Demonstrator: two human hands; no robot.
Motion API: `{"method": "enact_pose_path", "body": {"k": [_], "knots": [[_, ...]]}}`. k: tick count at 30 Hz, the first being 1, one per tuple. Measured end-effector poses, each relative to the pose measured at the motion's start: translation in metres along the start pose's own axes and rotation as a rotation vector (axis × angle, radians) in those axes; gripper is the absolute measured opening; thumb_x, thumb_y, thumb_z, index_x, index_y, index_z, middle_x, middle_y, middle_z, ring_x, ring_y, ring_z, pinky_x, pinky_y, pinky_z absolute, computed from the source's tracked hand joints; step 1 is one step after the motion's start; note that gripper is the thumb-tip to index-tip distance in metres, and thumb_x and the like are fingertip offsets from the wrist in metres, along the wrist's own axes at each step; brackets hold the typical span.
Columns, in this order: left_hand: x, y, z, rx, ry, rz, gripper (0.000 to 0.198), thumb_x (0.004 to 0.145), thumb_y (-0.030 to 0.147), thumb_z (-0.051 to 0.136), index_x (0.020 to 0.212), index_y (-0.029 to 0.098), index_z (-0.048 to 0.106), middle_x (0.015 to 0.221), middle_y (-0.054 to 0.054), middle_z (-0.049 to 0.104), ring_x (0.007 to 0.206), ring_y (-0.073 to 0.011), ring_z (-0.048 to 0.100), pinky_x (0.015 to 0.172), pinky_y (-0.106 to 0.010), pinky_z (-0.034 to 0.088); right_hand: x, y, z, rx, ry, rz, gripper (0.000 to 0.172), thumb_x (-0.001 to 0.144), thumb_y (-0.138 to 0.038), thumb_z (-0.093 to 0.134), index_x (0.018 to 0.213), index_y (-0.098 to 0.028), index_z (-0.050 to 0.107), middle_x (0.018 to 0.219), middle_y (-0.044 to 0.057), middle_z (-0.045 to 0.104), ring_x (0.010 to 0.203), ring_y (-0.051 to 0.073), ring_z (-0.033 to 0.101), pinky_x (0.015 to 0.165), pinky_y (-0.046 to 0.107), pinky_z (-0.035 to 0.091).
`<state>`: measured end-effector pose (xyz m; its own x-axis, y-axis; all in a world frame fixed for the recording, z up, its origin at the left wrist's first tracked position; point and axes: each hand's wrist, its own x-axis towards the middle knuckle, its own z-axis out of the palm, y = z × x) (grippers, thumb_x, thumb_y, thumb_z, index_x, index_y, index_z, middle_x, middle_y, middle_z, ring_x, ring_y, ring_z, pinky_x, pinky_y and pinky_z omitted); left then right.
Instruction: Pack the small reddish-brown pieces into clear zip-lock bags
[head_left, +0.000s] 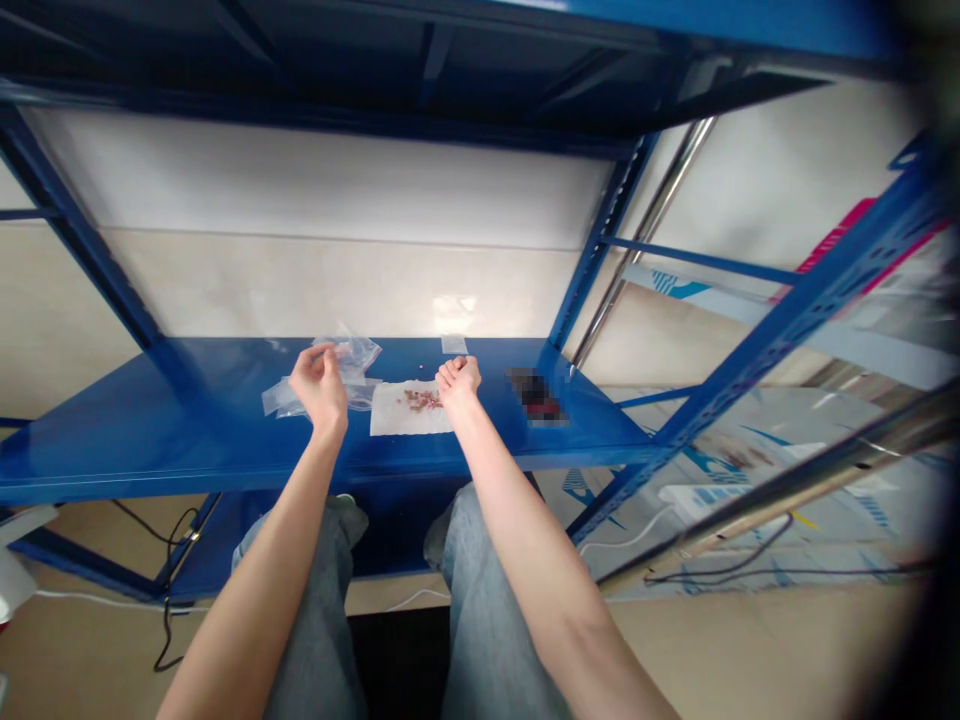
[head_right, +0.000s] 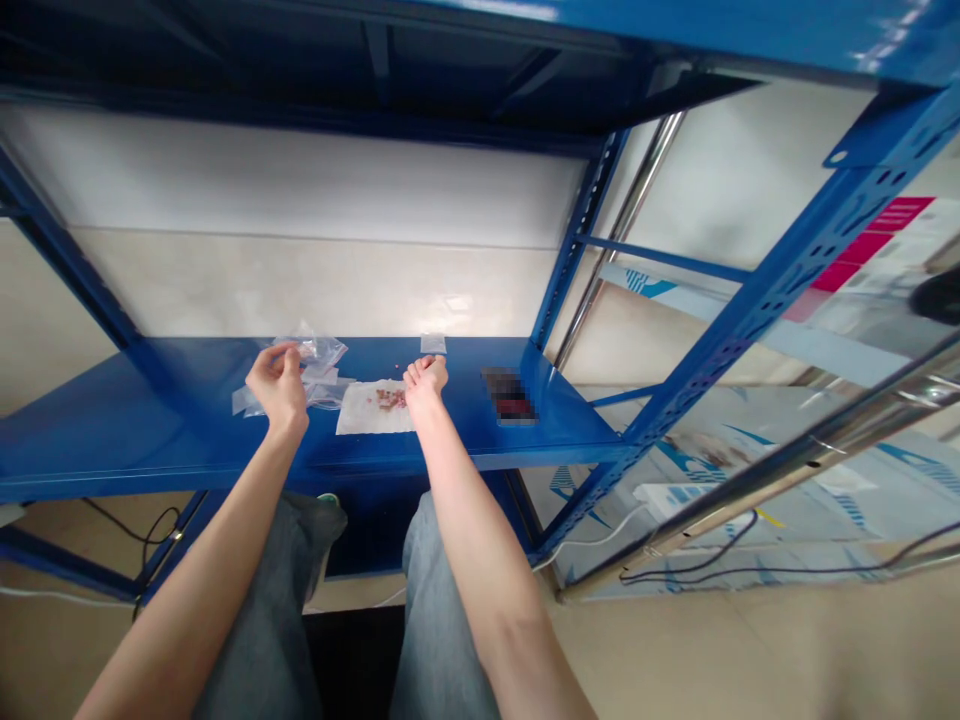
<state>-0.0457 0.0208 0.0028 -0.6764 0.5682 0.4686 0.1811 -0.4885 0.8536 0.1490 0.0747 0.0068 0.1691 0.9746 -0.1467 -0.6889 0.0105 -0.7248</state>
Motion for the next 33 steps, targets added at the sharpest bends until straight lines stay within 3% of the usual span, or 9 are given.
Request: {"method": "enact_pose_path", "body": {"k": [6,11,16,20,22,24,26,29,33], "knots": [[0.04,-0.021,-0.019,0.287,-0.135,0.021,0.025,0.076,0.023,0.058,0.1,0.016,0.062,0.075,-0.005,0.075,0.058,-0.017,0.062,0.064,-0.029,0.05,0.036,0.002,-0.007,-0.111,-0.037,0.033,0.038,0.099,-0.024,0.035,0.061,-0.023,0.033,0.042,-0.01,0.021,0.035,0.007,0.013,0.035,0.021,0.012],[0.054,-0.035,-0.029,0.577,-0.107,0.052,0.032,0.073,0.018,0.057,0.104,0.018,0.061,0.067,-0.003,0.065,0.077,-0.0271,0.067,0.079,-0.041,0.053,0.038,0.017,-0.006,-0.241,-0.107,0.043,0.036,0.096,-0.022,0.044,0.06,-0.021,0.046,0.039,-0.011,0.025,0.034,0.006,0.014,0.035,0.02,0.01],[0.04,-0.027,-0.03,0.849,-0.095,0.101,0.049,0.07,0.018,0.063,0.118,0.014,0.057,0.118,-0.021,0.063,0.124,-0.0435,0.052,0.101,-0.06,0.044,0.031,0.019,0.0,-0.287,-0.218,0.038,0.038,0.098,-0.028,0.047,0.061,-0.019,0.054,0.042,-0.011,0.027,0.036,0.006,0.019,0.037,0.018,0.017],[0.007,0.0,-0.02,0.832,-0.084,0.316,0.051,0.078,0.014,0.056,0.129,0.014,0.054,0.14,-0.024,0.048,0.135,-0.0426,0.042,0.108,-0.06,0.038,0.032,0.018,0.0,-0.27,-0.284,0.029,0.039,0.099,-0.031,0.048,0.064,-0.018,0.057,0.045,-0.01,0.028,0.038,0.006,0.021,0.039,0.018,0.02],[-0.018,0.009,-0.012,0.773,-0.276,0.387,0.047,0.083,0.013,0.052,0.13,0.015,0.054,0.135,-0.022,0.053,0.13,-0.0392,0.049,0.106,-0.056,0.042,0.035,0.021,-0.002,-0.271,-0.338,-0.015,0.039,0.099,-0.033,0.049,0.065,-0.018,0.059,0.046,-0.01,0.028,0.039,0.006,0.022,0.04,0.018,0.02],[-0.046,0.01,-0.004,0.746,-0.589,0.443,0.045,0.086,0.013,0.049,0.13,0.018,0.056,0.133,-0.019,0.057,0.128,-0.0357,0.053,0.106,-0.052,0.044,0.036,0.025,-0.004,-0.288,-0.402,-0.062,0.038,0.098,-0.036,0.053,0.066,-0.017,0.062,0.048,-0.01,0.029,0.04,0.006,0.022,0.041,0.018,0.022],[-0.071,0.005,-0.001,0.762,-0.82,0.47,0.052,0.089,0.02,0.052,0.141,0.018,0.05,0.148,-0.02,0.049,0.139,-0.0371,0.046,0.11,-0.054,0.042,0.037,0.028,-0.005,-0.306,-0.455,-0.064,0.037,0.096,-0.041,0.058,0.069,-0.016,0.064,0.049,-0.01,0.031,0.042,0.006,0.024,0.042,0.017,0.024],[-0.094,-0.005,-0.004,0.777,-0.994,0.46,0.062,0.096,0.035,0.052,0.154,0.019,0.036,0.166,-0.02,0.029,0.155,-0.0362,0.024,0.118,-0.059,0.031,0.035,0.027,-0.005,-0.301,-0.505,0.01,0.037,0.094,-0.046,0.062,0.073,-0.016,0.065,0.051,-0.01,0.036,0.043,0.006,0.028,0.043,0.017,0.025],[-0.101,-0.011,-0.011,0.788,-1.1,0.497,0.06,0.104,0.045,0.039,0.158,0.021,0.033,0.167,-0.015,0.029,0.157,-0.0308,0.019,0.123,-0.055,0.026,0.033,0.021,-0.004,-0.286,-0.518,0.06,0.039,0.097,-0.047,0.057,0.076,-0.015,0.066,0.051,-0.009,0.038,0.043,0.007,0.029,0.042,0.018,0.024]]}}
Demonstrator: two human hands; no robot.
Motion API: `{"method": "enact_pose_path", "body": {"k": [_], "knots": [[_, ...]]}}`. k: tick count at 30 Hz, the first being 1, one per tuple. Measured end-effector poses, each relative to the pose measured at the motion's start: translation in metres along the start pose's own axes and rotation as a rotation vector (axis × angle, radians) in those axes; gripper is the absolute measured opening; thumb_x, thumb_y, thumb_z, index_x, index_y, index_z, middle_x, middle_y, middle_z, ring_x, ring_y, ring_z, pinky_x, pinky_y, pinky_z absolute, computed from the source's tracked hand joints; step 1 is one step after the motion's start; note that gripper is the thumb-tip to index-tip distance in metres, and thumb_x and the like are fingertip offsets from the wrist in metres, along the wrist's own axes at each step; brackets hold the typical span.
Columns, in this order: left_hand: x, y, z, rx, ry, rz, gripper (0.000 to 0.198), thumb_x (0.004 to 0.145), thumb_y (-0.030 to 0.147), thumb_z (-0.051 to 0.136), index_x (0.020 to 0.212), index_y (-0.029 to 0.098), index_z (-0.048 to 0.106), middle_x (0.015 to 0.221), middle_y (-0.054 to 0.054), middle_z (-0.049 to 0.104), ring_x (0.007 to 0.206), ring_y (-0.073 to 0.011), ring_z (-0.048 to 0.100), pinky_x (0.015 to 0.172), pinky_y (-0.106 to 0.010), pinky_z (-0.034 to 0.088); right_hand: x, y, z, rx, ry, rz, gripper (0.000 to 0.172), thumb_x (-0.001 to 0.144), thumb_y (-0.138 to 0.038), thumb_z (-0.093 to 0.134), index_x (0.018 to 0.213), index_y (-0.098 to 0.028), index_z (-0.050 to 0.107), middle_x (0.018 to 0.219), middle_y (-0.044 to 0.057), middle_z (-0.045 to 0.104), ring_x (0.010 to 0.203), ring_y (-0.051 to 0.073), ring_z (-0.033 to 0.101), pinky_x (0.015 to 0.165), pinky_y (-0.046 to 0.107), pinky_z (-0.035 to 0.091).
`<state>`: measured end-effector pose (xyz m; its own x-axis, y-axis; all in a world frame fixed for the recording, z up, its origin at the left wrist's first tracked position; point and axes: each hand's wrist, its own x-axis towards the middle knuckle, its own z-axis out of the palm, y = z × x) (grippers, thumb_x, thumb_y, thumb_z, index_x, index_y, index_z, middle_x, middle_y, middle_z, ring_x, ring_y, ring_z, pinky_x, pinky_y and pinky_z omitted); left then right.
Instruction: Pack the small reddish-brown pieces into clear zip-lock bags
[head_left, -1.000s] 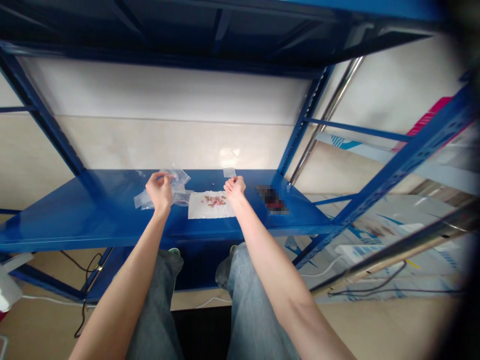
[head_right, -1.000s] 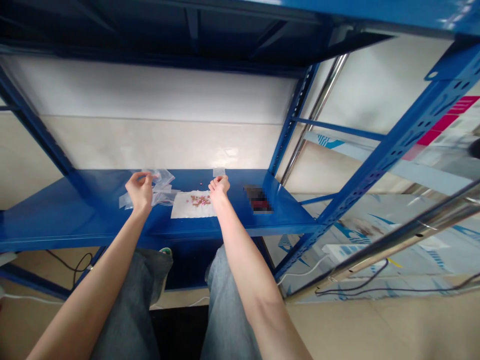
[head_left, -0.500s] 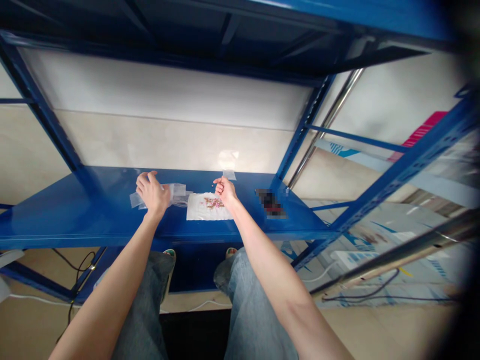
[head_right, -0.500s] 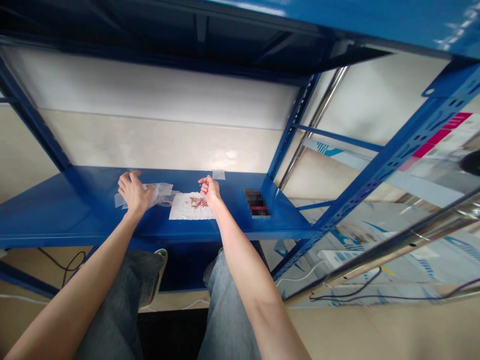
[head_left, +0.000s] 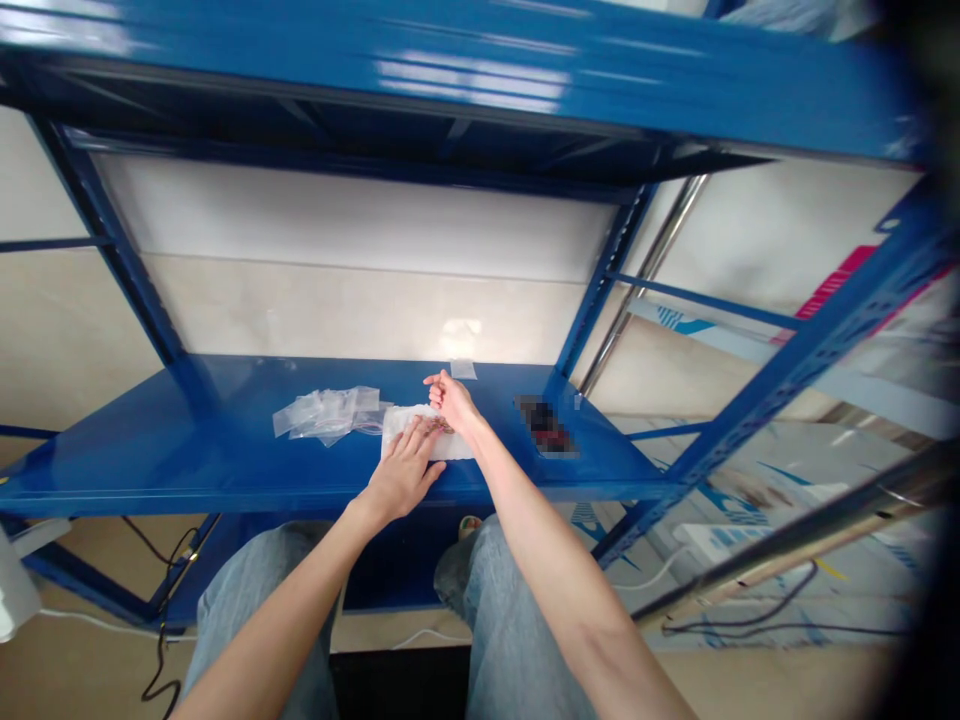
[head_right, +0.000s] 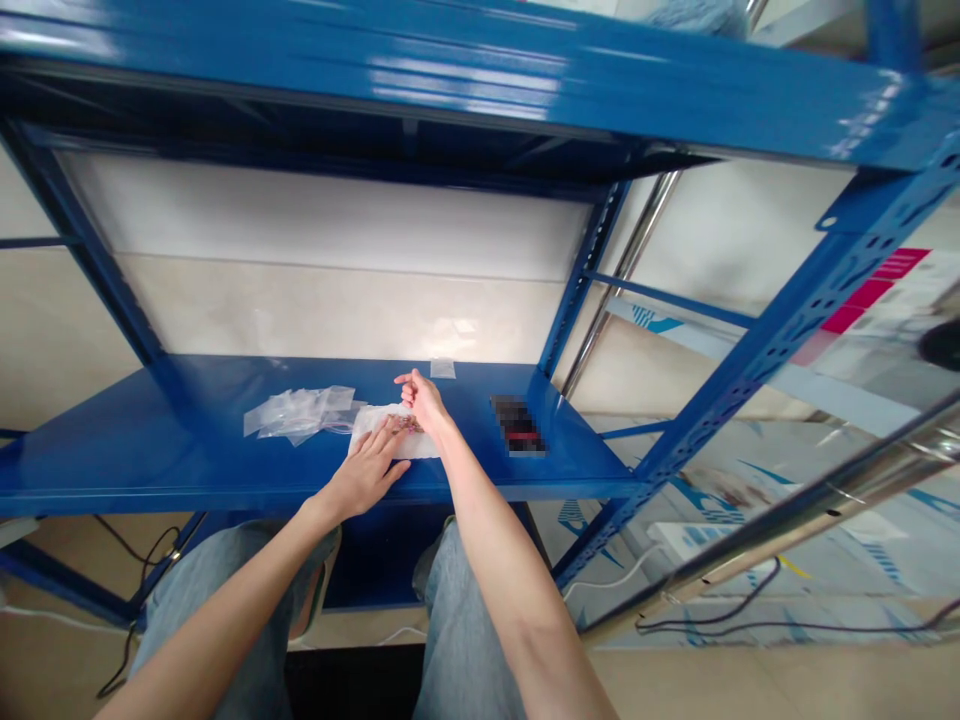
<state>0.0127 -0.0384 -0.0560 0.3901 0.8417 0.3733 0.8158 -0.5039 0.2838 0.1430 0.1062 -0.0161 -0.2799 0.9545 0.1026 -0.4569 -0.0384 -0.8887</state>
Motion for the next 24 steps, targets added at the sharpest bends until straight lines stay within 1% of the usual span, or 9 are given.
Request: {"method": "enact_pose_path", "body": {"k": [4,8,12,17,19,22,24], "knots": [[-0.001,0.004,-0.001,0.067,0.008,0.074,0.056,0.106,0.045,0.034,0.157,0.022,0.038,0.167,-0.013,0.029,0.157,-0.0283,0.022,0.126,-0.052,0.023,0.0,0.003,-0.003,-0.088,-0.001,-0.037,0.043,0.095,-0.053,0.058,0.076,-0.015,0.067,0.052,-0.008,0.038,0.045,0.007,0.029,0.043,0.018,0.024],[0.0,0.009,-0.005,0.1,-0.028,0.11,0.059,0.107,0.049,0.027,0.161,0.024,0.029,0.168,-0.009,0.026,0.157,-0.0254,0.022,0.126,-0.051,0.024,0.002,0.013,-0.005,-0.213,-0.026,-0.129,0.048,0.089,-0.062,0.06,0.078,-0.016,0.069,0.053,-0.007,0.037,0.047,0.008,0.03,0.044,0.02,0.025],[0.003,0.011,-0.006,0.12,-0.074,0.069,0.062,0.107,0.052,0.026,0.161,0.024,0.029,0.168,-0.008,0.027,0.157,-0.0255,0.022,0.126,-0.053,0.025,0.004,0.017,-0.004,-0.261,-0.028,-0.183,0.052,0.087,-0.067,0.06,0.077,-0.017,0.07,0.054,-0.006,0.039,0.048,0.008,0.034,0.046,0.021,0.029],[0.005,0.011,0.001,0.153,-0.058,0.01,0.064,0.105,0.054,0.029,0.161,0.021,0.032,0.167,-0.009,0.029,0.157,-0.028,0.022,0.126,-0.053,0.023,0.002,0.016,-0.004,-0.318,-0.059,-0.209,0.054,0.088,-0.07,0.057,0.079,-0.018,0.07,0.052,-0.005,0.044,0.047,0.009,0.039,0.047,0.021,0.031],[0.005,0.012,0.004,0.17,-0.043,-0.009,0.066,0.105,0.055,0.031,0.16,0.019,0.033,0.167,-0.01,0.028,0.157,-0.0292,0.021,0.126,-0.052,0.023,-0.001,0.015,-0.004,-0.324,-0.062,-0.199,0.055,0.088,-0.07,0.057,0.078,-0.017,0.069,0.053,-0.003,0.049,0.047,0.009,0.043,0.048,0.021,0.033],[0.005,0.012,0.006,0.187,-0.023,-0.022,0.066,0.104,0.055,0.032,0.16,0.019,0.034,0.167,-0.011,0.028,0.157,-0.0302,0.021,0.126,-0.052,0.024,-0.008,0.014,-0.004,-0.332,-0.038,-0.177,0.054,0.088,-0.069,0.057,0.079,-0.017,0.069,0.059,0.0,0.059,0.052,0.011,0.053,0.053,0.022,0.042],[0.005,0.012,0.006,0.193,-0.006,-0.036,0.066,0.104,0.055,0.033,0.159,0.019,0.035,0.167,-0.012,0.03,0.157,-0.0307,0.022,0.125,-0.053,0.026,-0.01,0.014,-0.002,-0.357,-0.029,-0.162,0.054,0.089,-0.068,0.055,0.08,-0.016,0.069,0.063,0.002,0.062,0.056,0.013,0.059,0.057,0.024,0.047]]}}
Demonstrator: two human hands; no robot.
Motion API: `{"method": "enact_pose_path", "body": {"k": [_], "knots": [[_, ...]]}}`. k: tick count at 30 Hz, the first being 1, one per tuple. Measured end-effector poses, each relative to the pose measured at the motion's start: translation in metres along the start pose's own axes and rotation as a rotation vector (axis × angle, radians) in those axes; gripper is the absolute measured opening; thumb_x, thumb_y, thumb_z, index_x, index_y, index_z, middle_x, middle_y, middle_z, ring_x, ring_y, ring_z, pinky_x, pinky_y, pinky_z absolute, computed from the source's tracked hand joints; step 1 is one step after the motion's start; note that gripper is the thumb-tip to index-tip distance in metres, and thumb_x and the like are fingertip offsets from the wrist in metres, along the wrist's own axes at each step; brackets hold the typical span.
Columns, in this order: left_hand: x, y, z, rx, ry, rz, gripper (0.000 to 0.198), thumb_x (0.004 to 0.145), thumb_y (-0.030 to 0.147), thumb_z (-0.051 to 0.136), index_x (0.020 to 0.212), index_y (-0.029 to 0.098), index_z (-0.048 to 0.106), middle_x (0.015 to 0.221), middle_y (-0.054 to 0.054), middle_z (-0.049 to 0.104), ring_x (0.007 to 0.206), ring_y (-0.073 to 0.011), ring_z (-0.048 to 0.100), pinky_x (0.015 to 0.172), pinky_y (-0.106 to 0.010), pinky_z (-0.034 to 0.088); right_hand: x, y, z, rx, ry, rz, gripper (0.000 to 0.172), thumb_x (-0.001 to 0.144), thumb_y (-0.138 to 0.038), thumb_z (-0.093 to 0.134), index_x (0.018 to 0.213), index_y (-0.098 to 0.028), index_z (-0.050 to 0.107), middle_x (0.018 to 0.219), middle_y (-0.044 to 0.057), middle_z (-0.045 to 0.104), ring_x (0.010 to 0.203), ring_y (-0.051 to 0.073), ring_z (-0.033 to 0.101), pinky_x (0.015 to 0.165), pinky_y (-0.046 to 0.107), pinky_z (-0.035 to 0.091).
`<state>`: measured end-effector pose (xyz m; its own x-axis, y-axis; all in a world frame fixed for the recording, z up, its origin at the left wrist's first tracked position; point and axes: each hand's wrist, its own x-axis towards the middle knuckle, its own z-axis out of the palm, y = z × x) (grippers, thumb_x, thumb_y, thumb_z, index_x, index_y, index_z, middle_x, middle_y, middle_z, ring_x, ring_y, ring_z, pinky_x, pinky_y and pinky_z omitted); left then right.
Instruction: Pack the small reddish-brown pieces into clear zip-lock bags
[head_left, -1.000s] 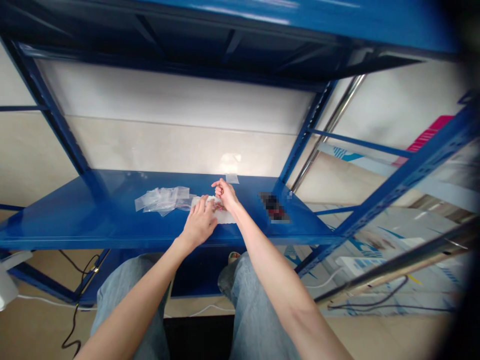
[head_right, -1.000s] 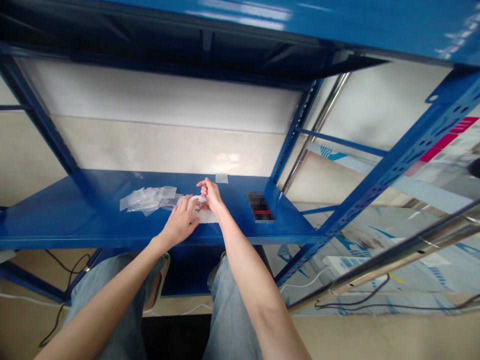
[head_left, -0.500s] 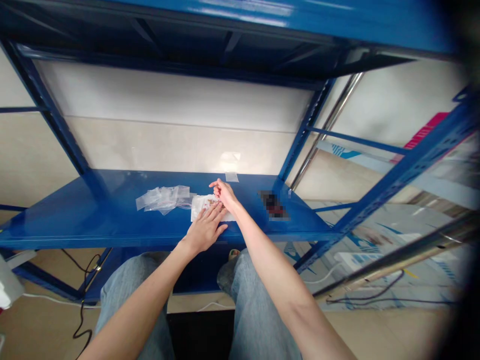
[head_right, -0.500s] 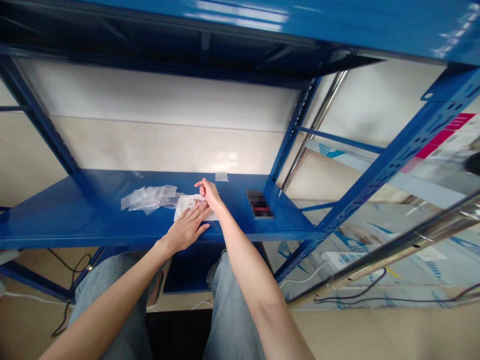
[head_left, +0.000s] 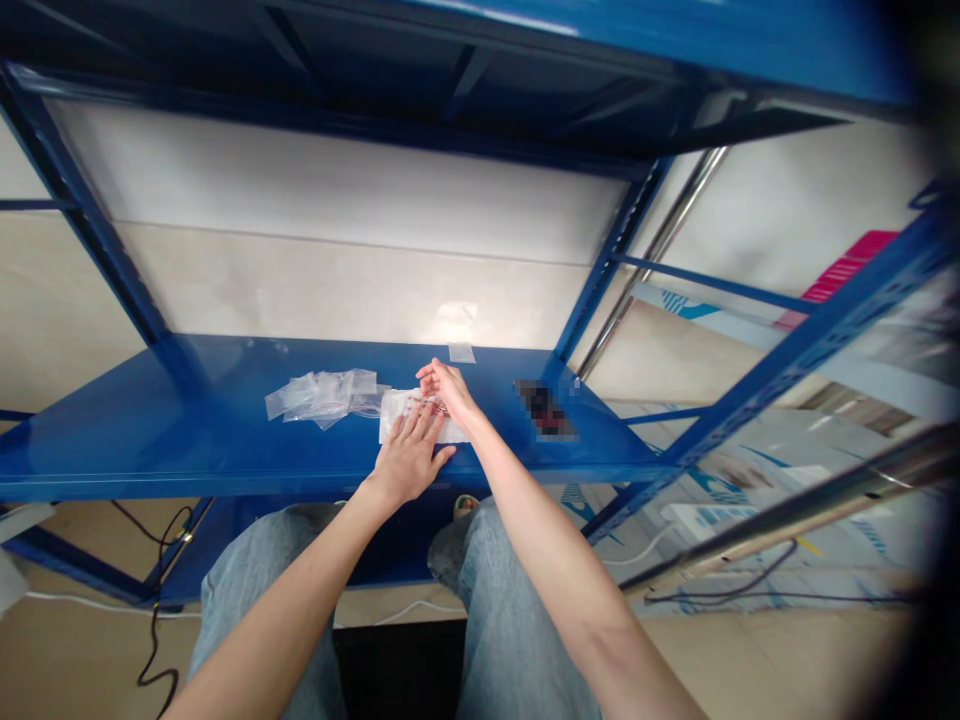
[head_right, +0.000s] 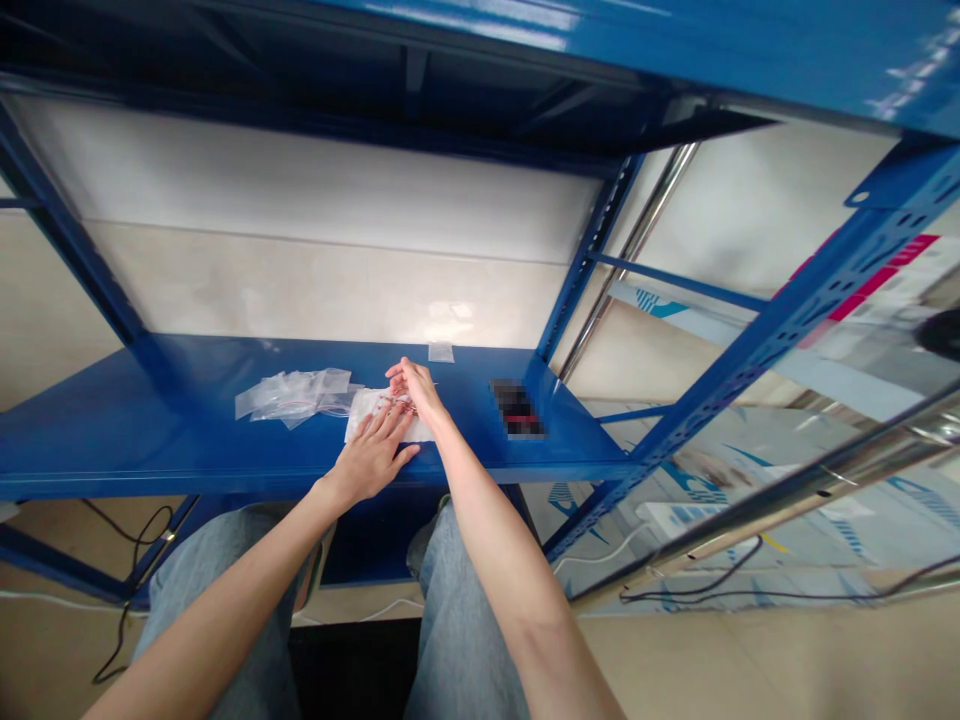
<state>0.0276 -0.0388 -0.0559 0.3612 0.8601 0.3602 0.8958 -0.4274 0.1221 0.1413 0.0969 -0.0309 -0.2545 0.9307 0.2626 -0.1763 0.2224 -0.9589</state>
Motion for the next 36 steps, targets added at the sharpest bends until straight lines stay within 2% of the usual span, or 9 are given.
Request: {"method": "enact_pose_path", "body": {"k": [5,8,11,16,18,20,22,29,36], "knots": [[0.005,0.002,0.001,0.019,0.038,-0.076,0.067,0.104,0.053,0.034,0.157,0.012,0.038,0.164,-0.017,0.033,0.155,-0.0328,0.025,0.124,-0.054,0.027,0.008,-0.001,0.0,-0.194,0.129,-0.041,0.046,0.096,-0.055,0.046,0.079,-0.018,0.068,0.067,0.003,0.066,0.064,0.014,0.064,0.064,0.025,0.051],[0.008,0.007,0.002,0.023,0.078,-0.077,0.067,0.104,0.051,0.034,0.157,0.011,0.036,0.164,-0.017,0.034,0.155,-0.032,0.026,0.124,-0.052,0.027,0.018,-0.001,-0.008,-0.546,0.254,-0.11,0.028,0.095,-0.036,0.051,0.082,-0.02,0.069,0.075,0.003,0.071,0.073,0.016,0.068,0.071,0.025,0.051],[0.009,0.013,0.004,0.01,0.097,-0.033,0.064,0.105,0.051,0.032,0.158,0.016,0.037,0.164,-0.013,0.035,0.155,-0.0297,0.028,0.124,-0.051,0.029,0.025,0.001,-0.018,-0.888,0.246,-0.032,0.011,0.088,-0.024,0.062,0.083,-0.022,0.072,0.084,0.003,0.076,0.082,0.018,0.071,0.078,0.027,0.051],[0.01,0.016,0.008,-0.003,0.093,0.008,0.062,0.106,0.049,0.03,0.157,0.015,0.038,0.165,-0.009,0.035,0.155,-0.0261,0.029,0.124,-0.049,0.032,0.037,0.008,-0.019,-1.128,0.283,0.099,0.017,0.084,-0.031,0.074,0.101,-0.026,0.074,0.096,0.005,0.077,0.092,0.023,0.072,0.08,0.031,0.051],[0.01,0.016,0.008,0.005,0.103,0.008,0.062,0.105,0.049,0.03,0.157,0.015,0.038,0.165,-0.009,0.035,0.155,-0.0266,0.028,0.124,-0.05,0.031,0.042,0.008,-0.016,-1.196,0.267,0.104,0.012,0.086,-0.029,0.074,0.097,-0.026,0.074,0.098,0.007,0.077,0.095,0.024,0.072,0.081,0.031,0.051],[0.01,0.015,0.008,0.015,0.114,0.008,0.063,0.105,0.049,0.03,0.158,0.015,0.037,0.165,-0.009,0.035,0.155,-0.0272,0.028,0.125,-0.05,0.03,0.045,0.007,-0.014,-1.222,0.241,0.113,0.001,0.086,-0.026,0.073,0.086,-0.024,0.074,0.094,0.007,0.078,0.092,0.023,0.072,0.079,0.031,0.051],[0.01,0.015,0.008,0.026,0.118,0.006,0.064,0.105,0.048,0.03,0.159,0.015,0.034,0.165,-0.01,0.034,0.155,-0.0279,0.027,0.125,-0.05,0.028,0.044,0.003,-0.014,-1.202,0.231,0.1,0.006,0.087,-0.025,0.072,0.081,-0.023,0.072,0.089,0.007,0.077,0.087,0.022,0.072,0.077,0.03,0.051],[0.003,0.008,0.0,0.032,0.114,-0.023,0.064,0.105,0.045,0.033,0.156,0.008,0.036,0.163,-0.016,0.037,0.155,-0.0302,0.025,0.126,-0.05,0.026,0.008,-0.02,-0.016,-0.848,0.106,-0.249,0.008,0.084,-0.017,0.067,0.081,-0.02,0.073,0.084,0.003,0.077,0.079,0.018,0.07,0.078,0.027,0.052],[0.001,-0.04,-0.028,-0.022,0.255,-0.195,0.05,0.098,0.017,0.036,0.145,0.011,0.051,0.152,-0.018,0.052,0.152,-0.0333,0.032,0.118,-0.052,0.038,-0.036,-0.025,-0.007,-0.735,0.115,-0.244,0.013,0.08,-0.014,0.064,0.081,-0.022,0.074,0.08,0.002,0.076,0.074,0.019,0.069,0.074,0.03,0.053]]}}
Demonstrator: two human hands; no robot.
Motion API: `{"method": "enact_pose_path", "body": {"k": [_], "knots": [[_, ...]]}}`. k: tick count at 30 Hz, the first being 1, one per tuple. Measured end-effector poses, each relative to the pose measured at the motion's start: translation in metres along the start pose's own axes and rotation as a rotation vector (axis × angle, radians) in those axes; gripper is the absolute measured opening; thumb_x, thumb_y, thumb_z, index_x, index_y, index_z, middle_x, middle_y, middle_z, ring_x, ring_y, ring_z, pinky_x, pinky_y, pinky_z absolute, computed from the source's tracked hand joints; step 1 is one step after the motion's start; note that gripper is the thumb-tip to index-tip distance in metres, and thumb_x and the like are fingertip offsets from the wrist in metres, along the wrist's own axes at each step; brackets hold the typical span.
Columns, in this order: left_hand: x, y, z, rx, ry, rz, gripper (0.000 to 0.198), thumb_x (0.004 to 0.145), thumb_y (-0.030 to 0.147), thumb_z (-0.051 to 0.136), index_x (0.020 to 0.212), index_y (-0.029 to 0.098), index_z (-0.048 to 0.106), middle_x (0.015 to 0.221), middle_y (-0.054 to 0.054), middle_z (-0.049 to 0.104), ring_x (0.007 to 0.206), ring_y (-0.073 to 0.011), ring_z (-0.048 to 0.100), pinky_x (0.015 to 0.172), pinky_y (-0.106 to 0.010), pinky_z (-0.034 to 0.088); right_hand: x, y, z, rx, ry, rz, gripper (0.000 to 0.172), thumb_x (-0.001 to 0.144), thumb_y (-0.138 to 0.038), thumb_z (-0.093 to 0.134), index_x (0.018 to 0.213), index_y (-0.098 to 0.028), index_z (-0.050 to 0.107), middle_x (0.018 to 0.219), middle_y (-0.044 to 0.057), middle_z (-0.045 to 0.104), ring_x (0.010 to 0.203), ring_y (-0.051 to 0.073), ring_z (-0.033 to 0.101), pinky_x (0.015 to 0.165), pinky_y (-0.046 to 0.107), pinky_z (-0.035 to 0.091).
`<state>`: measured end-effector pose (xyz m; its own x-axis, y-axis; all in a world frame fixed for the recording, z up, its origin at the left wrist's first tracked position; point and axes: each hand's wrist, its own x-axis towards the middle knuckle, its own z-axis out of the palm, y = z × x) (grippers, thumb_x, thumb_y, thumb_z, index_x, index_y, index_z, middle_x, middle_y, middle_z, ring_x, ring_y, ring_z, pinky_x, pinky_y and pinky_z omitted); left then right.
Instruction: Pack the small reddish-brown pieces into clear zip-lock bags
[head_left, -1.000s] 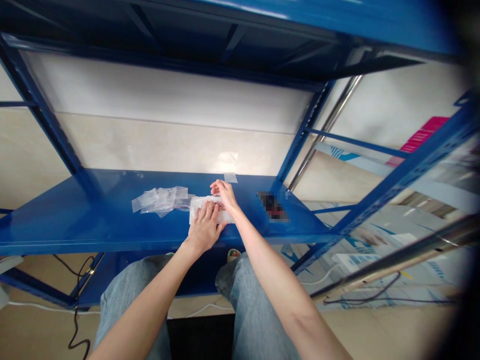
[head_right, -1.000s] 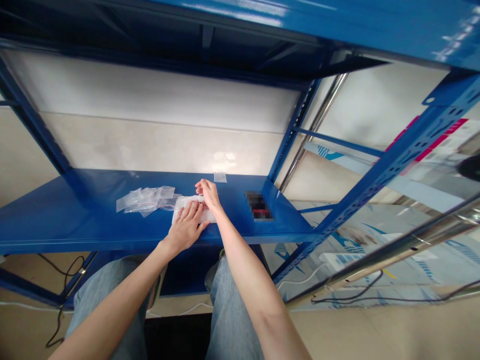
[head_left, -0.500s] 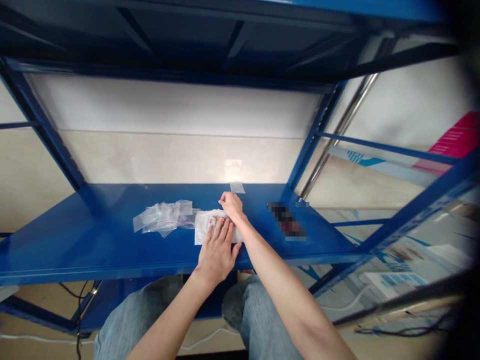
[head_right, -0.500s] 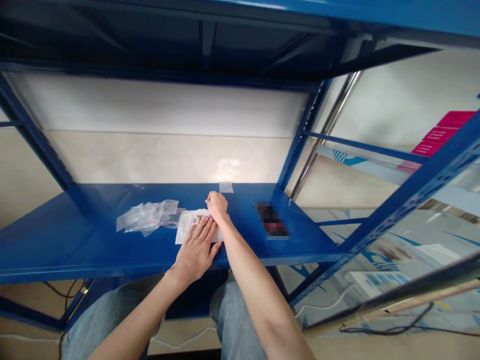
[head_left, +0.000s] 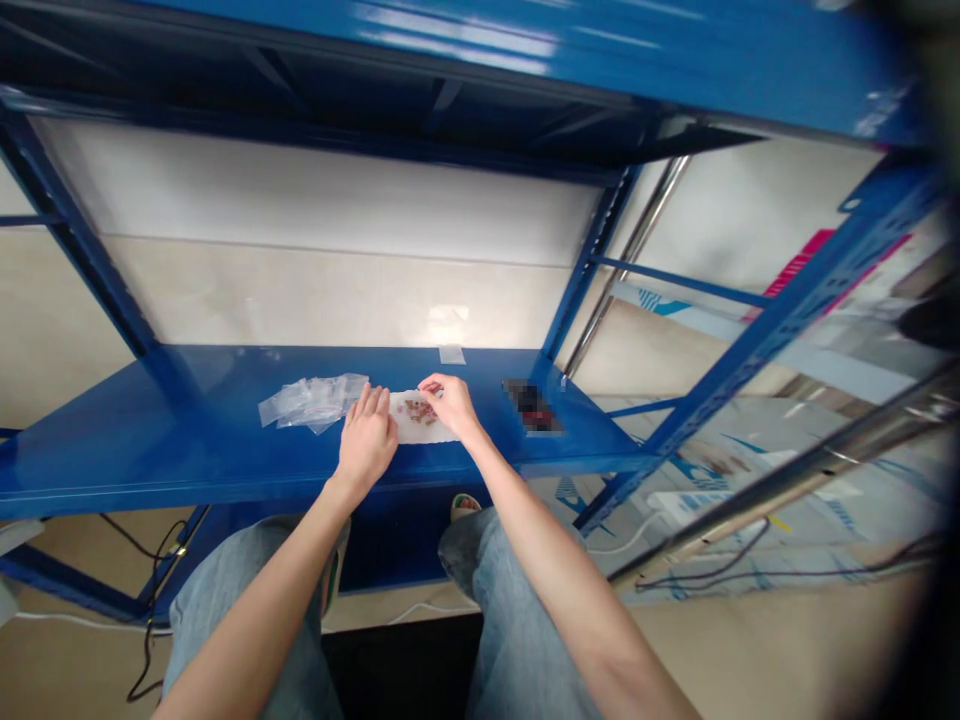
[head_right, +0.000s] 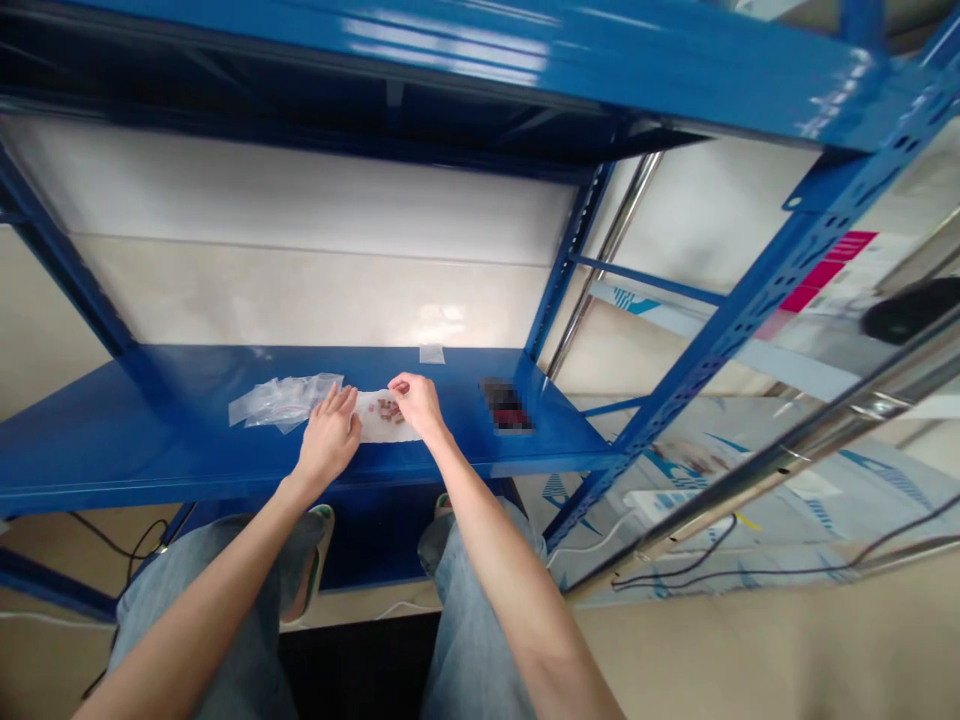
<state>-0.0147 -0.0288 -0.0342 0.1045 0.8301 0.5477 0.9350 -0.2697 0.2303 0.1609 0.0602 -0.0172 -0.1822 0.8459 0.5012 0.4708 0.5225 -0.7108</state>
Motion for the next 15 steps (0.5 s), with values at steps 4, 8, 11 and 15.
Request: {"method": "enact_pose_path", "body": {"k": [4,8,11,15], "knots": [[0.005,-0.017,-0.001,-0.031,0.009,0.03,0.05,0.093,0.012,0.04,0.14,0.013,0.057,0.146,-0.016,0.058,0.15,-0.034,0.037,0.117,-0.053,0.04,-0.01,0.001,0.005,-0.046,-0.072,-0.028,0.014,0.081,-0.014,0.064,0.08,-0.023,0.075,0.073,0.001,0.074,0.066,0.018,0.067,0.068,0.028,0.052],[0.001,-0.008,0.003,-0.055,-0.045,0.167,0.05,0.093,0.012,0.041,0.14,0.017,0.058,0.144,-0.013,0.06,0.149,-0.0312,0.038,0.117,-0.051,0.04,-0.007,0.004,0.007,-0.107,-0.139,-0.115,0.018,0.08,-0.011,0.064,0.083,-0.024,0.076,0.079,0.002,0.076,0.071,0.019,0.069,0.071,0.028,0.052],[-0.002,0.005,0.006,-0.066,-0.085,0.265,0.05,0.095,0.014,0.04,0.142,0.018,0.055,0.146,-0.011,0.058,0.149,-0.029,0.038,0.119,-0.048,0.039,0.003,0.01,0.004,-0.118,-0.097,-0.12,0.023,0.081,-0.01,0.06,0.089,-0.024,0.076,0.083,0.002,0.077,0.076,0.019,0.07,0.075,0.029,0.053],[0.0,0.011,0.005,-0.041,-0.095,0.283,0.049,0.097,0.016,0.04,0.143,0.017,0.054,0.149,-0.012,0.056,0.149,-0.0286,0.038,0.12,-0.047,0.037,0.016,0.02,-0.006,-0.153,0.02,-0.033,0.027,0.083,-0.007,0.053,0.09,-0.022,0.074,0.089,0.002,0.077,0.079,0.018,0.069,0.08,0.028,0.052]]}}
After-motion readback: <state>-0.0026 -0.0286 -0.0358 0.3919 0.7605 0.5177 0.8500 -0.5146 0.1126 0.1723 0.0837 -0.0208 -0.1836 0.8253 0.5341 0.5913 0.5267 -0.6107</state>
